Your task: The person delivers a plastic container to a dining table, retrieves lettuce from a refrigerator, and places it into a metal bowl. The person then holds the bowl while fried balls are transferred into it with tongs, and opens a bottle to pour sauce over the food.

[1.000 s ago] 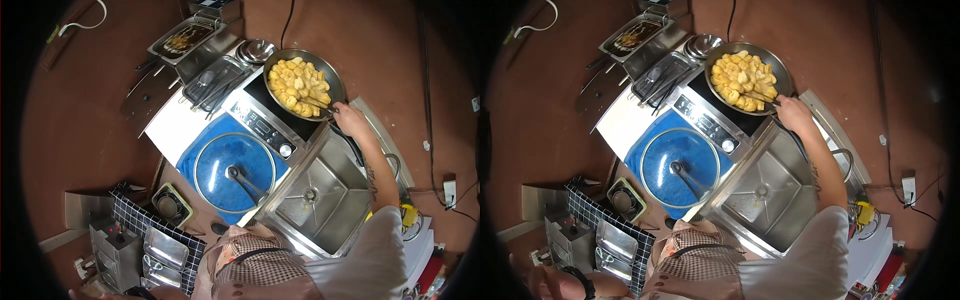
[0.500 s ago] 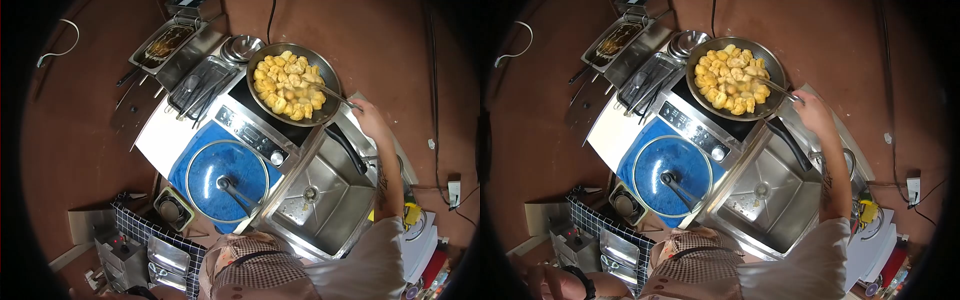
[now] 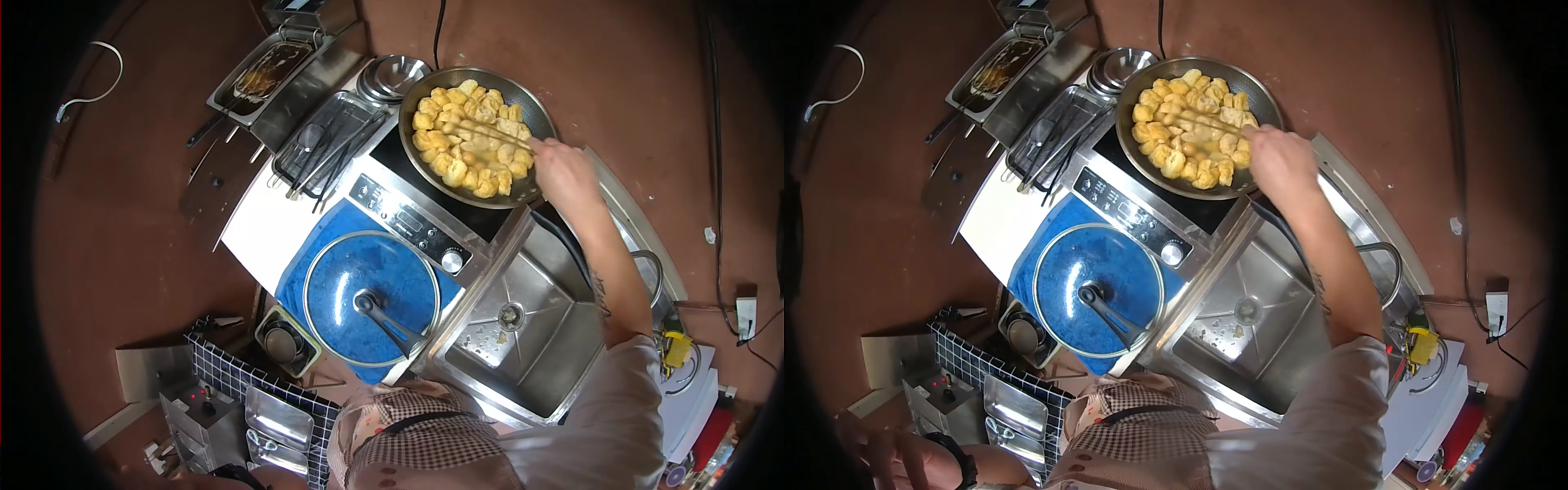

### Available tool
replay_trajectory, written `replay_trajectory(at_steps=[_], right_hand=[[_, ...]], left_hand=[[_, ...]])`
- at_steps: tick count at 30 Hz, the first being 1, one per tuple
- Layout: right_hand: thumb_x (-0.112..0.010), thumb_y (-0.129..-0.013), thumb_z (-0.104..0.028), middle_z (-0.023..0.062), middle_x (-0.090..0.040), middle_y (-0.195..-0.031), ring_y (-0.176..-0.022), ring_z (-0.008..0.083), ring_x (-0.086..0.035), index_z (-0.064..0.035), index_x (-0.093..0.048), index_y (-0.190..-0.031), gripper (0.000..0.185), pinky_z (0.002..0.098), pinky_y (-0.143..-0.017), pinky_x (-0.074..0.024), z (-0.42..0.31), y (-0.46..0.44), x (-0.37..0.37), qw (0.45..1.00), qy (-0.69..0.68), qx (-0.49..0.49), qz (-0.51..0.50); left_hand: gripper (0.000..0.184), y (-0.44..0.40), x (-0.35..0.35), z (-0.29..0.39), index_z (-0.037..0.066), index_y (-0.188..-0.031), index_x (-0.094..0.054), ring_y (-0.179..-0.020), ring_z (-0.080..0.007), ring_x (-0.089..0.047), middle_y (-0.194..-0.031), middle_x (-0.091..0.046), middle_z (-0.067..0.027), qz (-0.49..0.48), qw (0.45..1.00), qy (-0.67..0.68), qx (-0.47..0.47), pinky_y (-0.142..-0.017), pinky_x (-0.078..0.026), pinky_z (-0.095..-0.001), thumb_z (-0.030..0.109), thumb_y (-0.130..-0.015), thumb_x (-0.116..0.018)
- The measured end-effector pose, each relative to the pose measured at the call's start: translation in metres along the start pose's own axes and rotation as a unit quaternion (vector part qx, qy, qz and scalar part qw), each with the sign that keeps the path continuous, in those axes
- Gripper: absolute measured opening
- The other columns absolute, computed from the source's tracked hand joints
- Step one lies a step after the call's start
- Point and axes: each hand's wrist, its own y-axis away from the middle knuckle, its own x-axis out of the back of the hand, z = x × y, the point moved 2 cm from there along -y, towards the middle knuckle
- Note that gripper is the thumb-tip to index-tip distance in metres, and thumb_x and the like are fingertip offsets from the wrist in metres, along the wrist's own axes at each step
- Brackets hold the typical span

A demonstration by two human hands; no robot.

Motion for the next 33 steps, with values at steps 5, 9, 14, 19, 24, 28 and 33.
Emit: replay_trajectory(at_steps=[5,9,14,19,24,28,33], right_hand=[[-0.053,-0.086,-0.009,0.0148,-0.069,-0.107,-0.092,0.0338,-0.068,-0.01,-0.067,-0.118,0.035,0.0444,-0.083,-0.0537,0.039,0.036,0.04,0.994,0.035,-0.096,-0.042],[-0.054,-0.085,-0.009,0.0158,-0.068,-0.109,-0.093,0.0346,-0.067,-0.0104,-0.067,-0.117,0.035,0.0449,-0.085,-0.0529,0.043,0.05,0.058,0.997,0.017,-0.076,0.013],[-0.052,-0.084,-0.006,0.0146,-0.068,-0.109,-0.094,0.0335,-0.068,-0.0113,-0.066,-0.117,0.036,0.044,-0.083,-0.0541,0.006,0.004,0.012,0.999,-0.028,0.018,0.027],[-0.052,-0.087,-0.011,0.0124,-0.069,-0.109,-0.098,0.0327,-0.066,-0.0123,-0.066,-0.118,0.034,0.0446,-0.086,-0.0521,0.022,0.002,0.017,0.998,0.011,-0.048,-0.024],[-0.053,-0.087,-0.011,0.0162,-0.068,-0.111,-0.096,0.0371,-0.066,-0.0107,-0.066,-0.12,0.035,0.0468,-0.088,-0.0508,0.069,0.048,0.031,0.997,0.011,-0.075,-0.013],[-0.056,-0.088,-0.015,0.0193,-0.066,-0.112,-0.102,0.0382,-0.063,-0.0086,-0.063,-0.122,0.035,0.047,-0.089,-0.049,0.066,0.081,0.06,0.992,-0.046,-0.115,-0.006],[-0.056,-0.092,-0.018,0.0227,-0.064,-0.117,-0.108,0.04,-0.06,-0.0057,-0.06,-0.125,0.036,0.0454,-0.091,-0.0468,0.044,0.105,0.046,0.978,-0.136,-0.161,0.006]], left_hand=[[0.094,0.0,0.005,-0.001,0.005,-0.15,-0.028,-0.115,-0.0378,-0.055,-0.135,-0.046,-0.0218,0.001,1.0,0.008,0.007,-0.085,-0.051,-0.0453,0.038,-0.077,-0.076],[0.094,-0.002,0.009,-0.002,0.004,-0.15,-0.028,-0.116,-0.0398,-0.054,-0.136,-0.045,-0.0228,0.004,1.0,0.006,0.007,-0.087,-0.049,-0.0474,0.04,-0.076,-0.076],[0.095,0.001,0.01,-0.009,0.004,-0.149,-0.029,-0.118,-0.0422,-0.053,-0.137,-0.045,-0.024,0.006,1.0,0.011,0.02,-0.09,-0.048,-0.05,0.042,-0.076,-0.076],[0.097,0.001,0.013,-0.011,0.003,-0.149,-0.029,-0.12,-0.0447,-0.051,-0.138,-0.044,-0.0252,0.011,1.0,0.005,0.024,-0.094,-0.046,-0.0527,0.044,-0.075,-0.076],[0.098,0.001,0.02,-0.011,0.003,-0.149,-0.029,-0.121,-0.0471,-0.05,-0.14,-0.044,-0.0264,0.015,0.999,0.015,0.028,-0.097,-0.044,-0.0553,0.046,-0.075,-0.076],[0.099,0.004,0.026,-0.009,0.002,-0.149,-0.03,-0.123,-0.0491,-0.048,-0.14,-0.044,-0.0274,0.021,0.999,0.02,0.033,-0.099,-0.043,-0.0574,0.047,-0.074,-0.076],[0.1,0.013,0.039,-0.001,0.002,-0.148,-0.03,-0.125,-0.0515,-0.047,-0.141,-0.043,-0.0286,0.028,0.997,0.047,0.058,-0.102,-0.042,-0.06,0.049,-0.073,-0.076]])
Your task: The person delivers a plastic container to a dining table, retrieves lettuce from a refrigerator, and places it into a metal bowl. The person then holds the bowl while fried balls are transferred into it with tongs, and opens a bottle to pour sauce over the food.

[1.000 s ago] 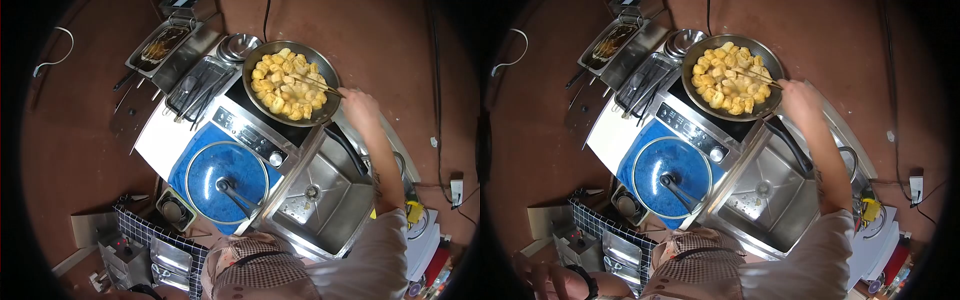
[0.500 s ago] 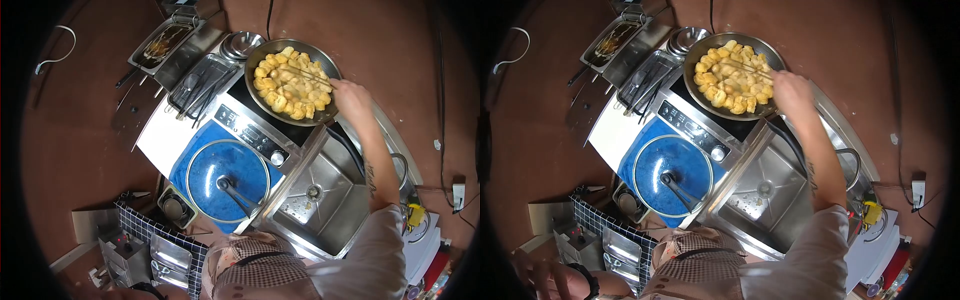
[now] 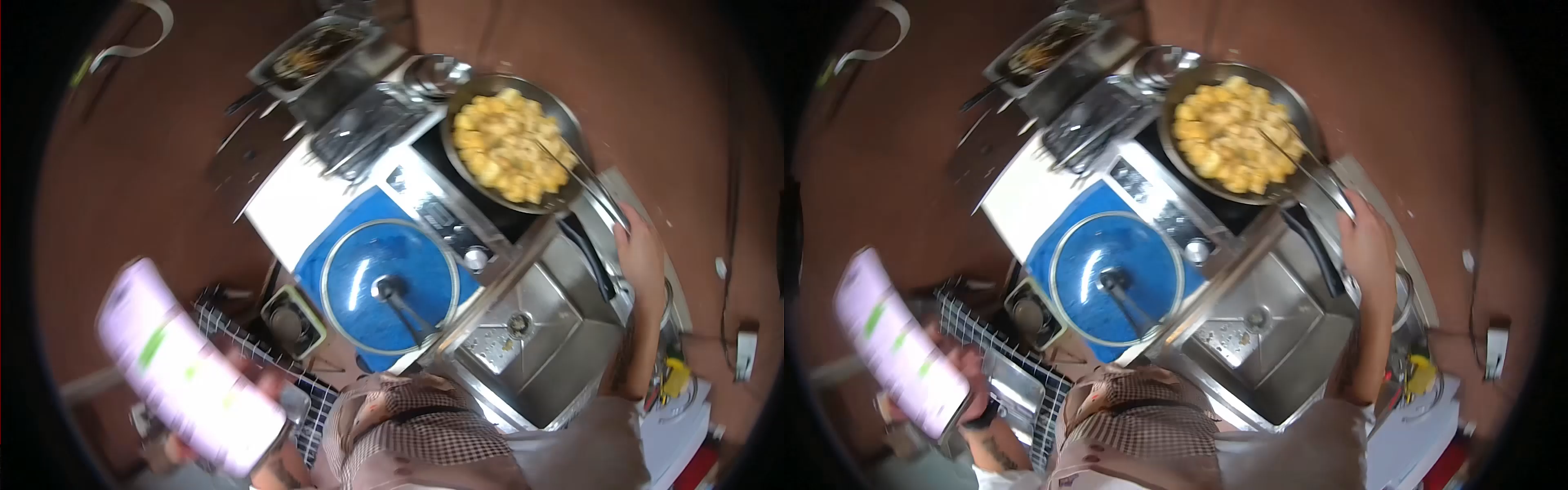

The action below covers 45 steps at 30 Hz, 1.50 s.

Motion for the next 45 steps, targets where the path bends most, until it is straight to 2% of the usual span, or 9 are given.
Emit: replay_trajectory(at_steps=[8,11,19,23,27,28,35,39,45], right_hand=[[-0.052,-0.101,-0.027,0.0214,-0.053,-0.139,-0.13,0.0328,-0.047,0.0009,-0.048,-0.138,0.047,0.0383,-0.112,-0.0305,0.048,0.025,-0.081,0.981,-0.182,0.063,0.011],[-0.051,-0.101,-0.028,0.0154,-0.062,-0.121,-0.108,0.0261,-0.06,0.0017,-0.049,-0.136,0.046,0.0343,-0.096,-0.0452,0.057,0.012,-0.128,0.954,-0.244,0.165,0.058],[-0.062,-0.096,-0.023,0.0234,-0.066,-0.111,-0.098,0.0286,-0.062,0.0067,-0.062,-0.12,0.039,0.0375,-0.086,-0.0499,-0.129,0.062,-0.092,0.919,-0.317,0.229,0.05],[-0.056,-0.097,-0.022,0.0227,-0.066,-0.108,-0.091,0.0297,-0.061,0.0079,-0.063,-0.109,0.034,0.0381,-0.078,-0.0505,-0.154,0.041,-0.128,0.909,-0.397,0.009,-0.125],[-0.056,-0.096,-0.024,0.0154,-0.063,-0.1,-0.075,0.0205,-0.056,0.0032,-0.061,-0.113,0.033,0.0288,-0.052,-0.0421,-0.22,0.09,-0.146,0.891,-0.296,0.344,0.023],[-0.055,-0.097,-0.026,0.0163,-0.064,-0.104,-0.08,0.0234,-0.058,0.0045,-0.058,-0.12,0.038,0.0306,-0.056,-0.0456,-0.276,0.164,-0.116,0.879,-0.453,0.121,-0.093],[-0.052,-0.1,-0.028,0.0046,-0.061,-0.095,-0.073,0.0125,-0.056,-0.0069,-0.054,-0.127,0.034,0.0263,-0.063,-0.0467,-0.335,0.309,-0.22,0.679,-0.588,0.076,-0.433],[-0.051,-0.098,-0.027,-0.0029,-0.047,-0.074,-0.05,0.0056,-0.039,-0.0124,-0.055,-0.12,0.027,0.0217,-0.039,-0.0282,-0.41,0.461,-0.221,0.781,-0.461,0.028,-0.42],[-0.054,-0.094,-0.016,0.0094,-0.058,-0.08,-0.071,0.022,-0.059,-0.0007,-0.055,-0.108,0.021,0.0364,-0.065,-0.0491,-0.397,0.523,-0.358,0.762,-0.179,0.424,-0.455]], left_hand=[[0.073,0.077,0.05,0.001,-0.004,-0.138,-0.042,-0.121,-0.0388,-0.056,-0.132,-0.054,-0.0231,0.157,0.986,0.054,-0.007,-0.106,-0.038,-0.0636,0.015,-0.075,-0.072],[0.086,0.12,0.062,0.002,0.001,-0.139,-0.044,-0.123,-0.0311,-0.055,-0.132,-0.056,-0.0173,0.148,0.986,-0.03,0.071,-0.11,-0.038,-0.0485,0.009,-0.063,-0.083],[0.075,0.27,0.094,-0.045,0.002,-0.148,-0.033,-0.122,-0.0164,-0.045,-0.133,-0.05,-0.0074,0.164,0.933,-0.251,0.196,-0.107,-0.035,-0.0309,-0.007,-0.077,-0.056],[0.057,0.34,0.129,-0.051,0.002,-0.145,-0.042,-0.124,-0.0146,-0.048,-0.138,-0.052,-0.0088,0.205,0.918,-0.311,0.138,-0.106,-0.037,-0.0285,0.0,-0.091,-0.061],[0.054,0.41,0.168,-0.06,0.002,-0.145,-0.041,-0.125,-0.0148,-0.048,-0.139,-0.051,-0.0092,0.218,0.95,-0.211,0.074,-0.108,-0.037,-0.0292,0.011,-0.096,-0.061],[0.047,0.427,0.168,-0.044,0.002,-0.141,-0.047,-0.122,-0.0152,-0.05,-0.135,-0.054,-0.0093,0.21,0.945,-0.242,0.067,-0.106,-0.039,-0.0303,0.013,-0.097,-0.06],[0.031,0.57,0.199,0.036,0.003,-0.117,-0.065,-0.108,-0.0255,-0.061,-0.117,-0.065,-0.0124,0.23,0.873,-0.424,0.078,-0.097,-0.046,-0.0346,0.013,-0.088,-0.061],[0.029,0.618,0.163,0.084,0.007,-0.114,-0.067,-0.106,-0.0271,-0.063,-0.11,-0.069,-0.0088,0.294,0.842,-0.443,0.09,-0.094,-0.048,-0.0351,0.021,-0.09,-0.058],[0.031,0.677,0.17,0.094,0.002,-0.12,-0.063,-0.092,-0.0118,-0.065,-0.109,-0.07,-0.0089,0.457,0.815,-0.354,0.042,-0.084,-0.053,-0.0264,0.015,-0.091,-0.064]])
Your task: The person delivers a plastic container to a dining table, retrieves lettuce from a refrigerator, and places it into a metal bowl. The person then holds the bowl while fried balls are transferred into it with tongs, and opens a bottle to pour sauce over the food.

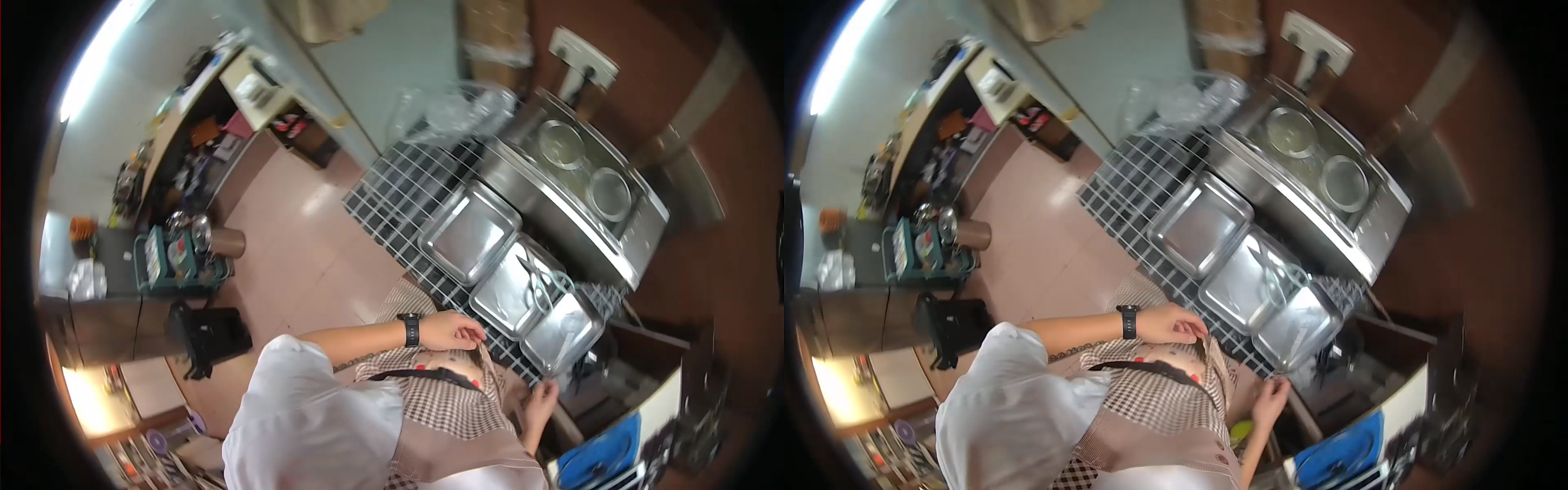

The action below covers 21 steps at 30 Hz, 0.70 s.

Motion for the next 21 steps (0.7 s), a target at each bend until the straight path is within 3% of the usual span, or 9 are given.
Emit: replay_trajectory(at_steps=[1,4,6,9,13,15,16,17,21], right_hand=[[-0.056,-0.091,-0.014,0.0189,-0.062,-0.087,-0.087,0.0345,-0.062,0.0036,-0.055,-0.105,0.023,0.0426,-0.081,-0.0473,-0.071,0.004,-0.016,0.998,0.02,0.02,-0.053],[-0.059,-0.09,-0.018,0.029,-0.063,-0.094,-0.09,0.0461,-0.06,0.0058,-0.055,-0.105,0.028,0.0458,-0.08,-0.0474,-0.063,-0.023,-0.085,0.989,0.112,0.008,-0.099],[-0.061,-0.089,-0.021,0.0301,-0.064,-0.096,-0.092,0.0463,-0.061,0.0067,-0.056,-0.104,0.032,0.0474,-0.081,-0.0476,-0.078,-0.034,-0.112,0.981,0.166,0.056,-0.087],[-0.065,-0.087,-0.026,0.0317,-0.064,-0.099,-0.096,0.0467,-0.061,0.0077,-0.057,-0.103,0.038,0.0495,-0.082,-0.0478,-0.122,-0.042,-0.138,0.959,0.261,0.065,-0.086],[-0.067,-0.085,-0.038,0.0288,-0.067,-0.095,-0.091,0.0464,-0.064,0.0056,-0.06,-0.103,0.047,0.0507,-0.079,-0.0504,-0.131,-0.061,-0.169,0.909,0.397,0.103,-0.07],[-0.065,-0.085,-0.045,0.03,-0.065,-0.108,-0.101,0.0437,-0.063,0.0079,-0.059,-0.116,0.062,0.0484,-0.086,-0.0502,-0.129,-0.068,-0.176,0.877,0.474,0.038,-0.066],[-0.067,-0.083,-0.046,0.0293,-0.065,-0.11,-0.102,0.0432,-0.063,0.0097,-0.058,-0.118,0.067,0.0483,-0.09,-0.0496,-0.134,-0.062,-0.176,0.893,0.449,0.009,-0.012],[-0.071,-0.082,-0.041,0.024,-0.068,-0.106,-0.098,0.0391,-0.065,0.0054,-0.06,-0.118,0.059,0.0433,-0.088,-0.0513,-0.07,-0.081,-0.172,0.865,0.476,0.142,0.064],[-0.064,-0.087,-0.041,0.022,-0.068,-0.099,-0.09,0.0353,-0.066,0.0033,-0.058,-0.118,0.055,0.0422,-0.082,-0.0517,-0.233,-0.002,-0.232,0.894,0.449,0.016,0.004]], left_hand=[[0.031,0.007,0.012,0.0,0.003,-0.12,-0.064,-0.092,-0.0118,-0.065,-0.109,-0.07,-0.0086,0.044,0.999,-0.003,0.008,-0.085,-0.053,-0.0267,0.016,-0.092,-0.064],[0.03,0.047,0.066,-0.024,0.005,-0.119,-0.064,-0.094,-0.0128,-0.065,-0.108,-0.07,-0.0072,0.195,0.978,0.068,-0.027,-0.087,-0.052,-0.0283,0.019,-0.093,-0.066],[0.024,0.081,0.125,-0.038,0.003,-0.113,-0.066,-0.086,-0.0107,-0.066,-0.097,-0.072,-0.0061,0.312,0.948,0.027,-0.065,-0.076,-0.054,-0.0273,0.018,-0.094,-0.065],[0.022,0.142,0.246,-0.062,0.006,-0.108,-0.069,-0.082,-0.0147,-0.067,-0.094,-0.073,-0.0082,0.439,0.895,-0.076,-0.004,-0.075,-0.055,-0.0318,0.015,-0.088,-0.067],[0.032,0.214,0.423,-0.086,0.005,-0.114,-0.064,-0.103,-0.0305,-0.065,-0.109,-0.068,-0.0144,0.539,0.776,-0.326,0.027,-0.091,-0.052,-0.0386,0.009,-0.082,-0.06],[0.04,0.245,0.502,-0.072,0.006,-0.119,-0.06,-0.116,-0.035,-0.057,-0.124,-0.061,-0.0159,0.553,0.71,-0.433,0.055,-0.097,-0.048,-0.0419,0.012,-0.08,-0.06],[0.054,0.259,0.539,-0.059,0.004,-0.13,-0.053,-0.127,-0.035,-0.048,-0.137,-0.051,-0.0175,0.536,0.72,-0.432,0.088,-0.104,-0.043,-0.0419,0.013,-0.078,-0.06],[0.058,0.266,0.587,-0.064,0.002,-0.133,-0.049,-0.13,-0.0352,-0.045,-0.14,-0.048,-0.0182,0.554,0.694,-0.456,0.059,-0.106,-0.041,-0.042,0.011,-0.077,-0.059],[0.066,0.277,0.742,-0.08,0.0,-0.138,-0.044,-0.139,-0.0356,-0.033,-0.146,-0.04,-0.0183,0.558,0.624,-0.544,0.05,-0.115,-0.029,-0.0446,0.009,-0.074,-0.059]])
